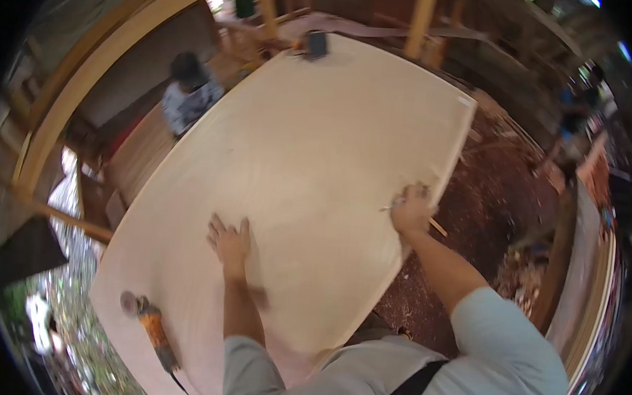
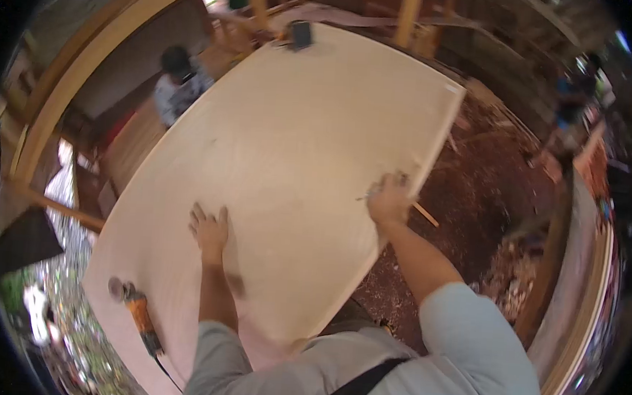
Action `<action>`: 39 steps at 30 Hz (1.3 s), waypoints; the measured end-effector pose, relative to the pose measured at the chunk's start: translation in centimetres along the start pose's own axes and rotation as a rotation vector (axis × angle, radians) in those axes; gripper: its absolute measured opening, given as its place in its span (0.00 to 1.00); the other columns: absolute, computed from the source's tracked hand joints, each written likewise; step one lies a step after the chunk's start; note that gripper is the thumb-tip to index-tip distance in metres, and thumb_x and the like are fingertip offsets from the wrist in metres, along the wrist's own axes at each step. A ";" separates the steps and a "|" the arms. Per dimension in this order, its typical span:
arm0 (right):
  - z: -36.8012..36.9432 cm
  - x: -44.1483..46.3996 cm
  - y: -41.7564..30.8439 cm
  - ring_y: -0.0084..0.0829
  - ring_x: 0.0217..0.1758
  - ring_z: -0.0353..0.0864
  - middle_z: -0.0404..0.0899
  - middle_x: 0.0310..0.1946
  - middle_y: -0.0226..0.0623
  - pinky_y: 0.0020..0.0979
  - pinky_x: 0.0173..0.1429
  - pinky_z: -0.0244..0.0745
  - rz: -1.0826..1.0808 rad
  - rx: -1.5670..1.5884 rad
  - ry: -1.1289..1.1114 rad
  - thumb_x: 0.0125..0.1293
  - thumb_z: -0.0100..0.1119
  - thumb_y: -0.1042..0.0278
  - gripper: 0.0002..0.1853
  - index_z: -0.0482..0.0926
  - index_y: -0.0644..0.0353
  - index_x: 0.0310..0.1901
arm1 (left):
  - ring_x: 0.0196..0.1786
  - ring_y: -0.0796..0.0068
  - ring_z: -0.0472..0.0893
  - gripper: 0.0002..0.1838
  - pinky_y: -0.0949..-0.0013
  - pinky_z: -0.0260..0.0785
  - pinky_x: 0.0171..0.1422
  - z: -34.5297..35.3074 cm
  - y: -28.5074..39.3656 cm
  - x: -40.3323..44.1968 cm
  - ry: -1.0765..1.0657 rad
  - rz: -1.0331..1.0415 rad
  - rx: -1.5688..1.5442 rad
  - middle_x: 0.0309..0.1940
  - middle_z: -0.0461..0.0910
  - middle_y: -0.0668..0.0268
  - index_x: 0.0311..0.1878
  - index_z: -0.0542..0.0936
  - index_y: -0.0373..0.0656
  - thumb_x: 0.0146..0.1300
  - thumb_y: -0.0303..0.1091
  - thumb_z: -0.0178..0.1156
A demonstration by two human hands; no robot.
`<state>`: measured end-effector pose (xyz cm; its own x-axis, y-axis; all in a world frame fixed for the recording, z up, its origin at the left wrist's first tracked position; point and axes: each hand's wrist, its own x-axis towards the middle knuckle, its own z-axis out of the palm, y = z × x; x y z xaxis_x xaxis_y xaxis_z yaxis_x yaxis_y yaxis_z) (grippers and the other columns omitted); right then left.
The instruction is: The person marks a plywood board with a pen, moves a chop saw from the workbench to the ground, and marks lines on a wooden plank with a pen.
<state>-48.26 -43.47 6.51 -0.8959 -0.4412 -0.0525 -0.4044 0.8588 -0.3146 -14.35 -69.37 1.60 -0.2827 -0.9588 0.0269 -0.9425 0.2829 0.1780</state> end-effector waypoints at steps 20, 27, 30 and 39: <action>3.2 1.4 1.5 0.53 0.74 0.58 0.64 0.70 0.54 0.51 0.74 0.52 -0.044 0.120 0.146 0.69 0.54 0.59 0.24 0.69 0.64 0.62 | 0.82 0.54 0.44 0.43 0.47 0.36 0.82 -3.0 -12.9 24.1 0.060 -0.263 0.012 0.81 0.44 0.56 0.65 0.76 0.37 0.70 0.69 0.36; 3.6 1.6 2.0 0.56 0.61 0.72 0.75 0.57 0.54 0.47 0.66 0.68 -0.151 0.005 0.274 0.67 0.57 0.60 0.25 0.71 0.69 0.60 | 0.82 0.56 0.46 0.47 0.45 0.33 0.82 -1.6 -17.5 29.5 0.073 -0.293 0.080 0.80 0.47 0.54 0.67 0.73 0.35 0.67 0.72 0.37; 2.7 1.0 0.4 0.57 0.63 0.72 0.76 0.57 0.52 0.47 0.65 0.68 -0.136 0.016 0.254 0.65 0.57 0.61 0.26 0.71 0.68 0.61 | 0.83 0.58 0.42 0.49 0.45 0.33 0.82 -1.0 -19.5 31.6 0.032 -0.313 0.115 0.81 0.43 0.55 0.70 0.69 0.35 0.67 0.73 0.33; 1.6 1.0 0.4 0.56 0.77 0.52 0.59 0.72 0.52 0.66 0.72 0.46 -0.004 -0.027 0.118 0.66 0.54 0.56 0.22 0.71 0.58 0.57 | 0.82 0.58 0.46 0.42 0.43 0.37 0.80 1.0 -21.7 29.3 0.044 -0.074 0.045 0.81 0.48 0.62 0.78 0.57 0.43 0.72 0.65 0.39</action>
<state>-49.01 -43.97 4.76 -0.9091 -0.4122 0.0608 -0.4113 0.8646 -0.2886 -2.37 -103.61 -2.45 -0.2051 -0.9770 0.0585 -0.9678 0.2113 0.1368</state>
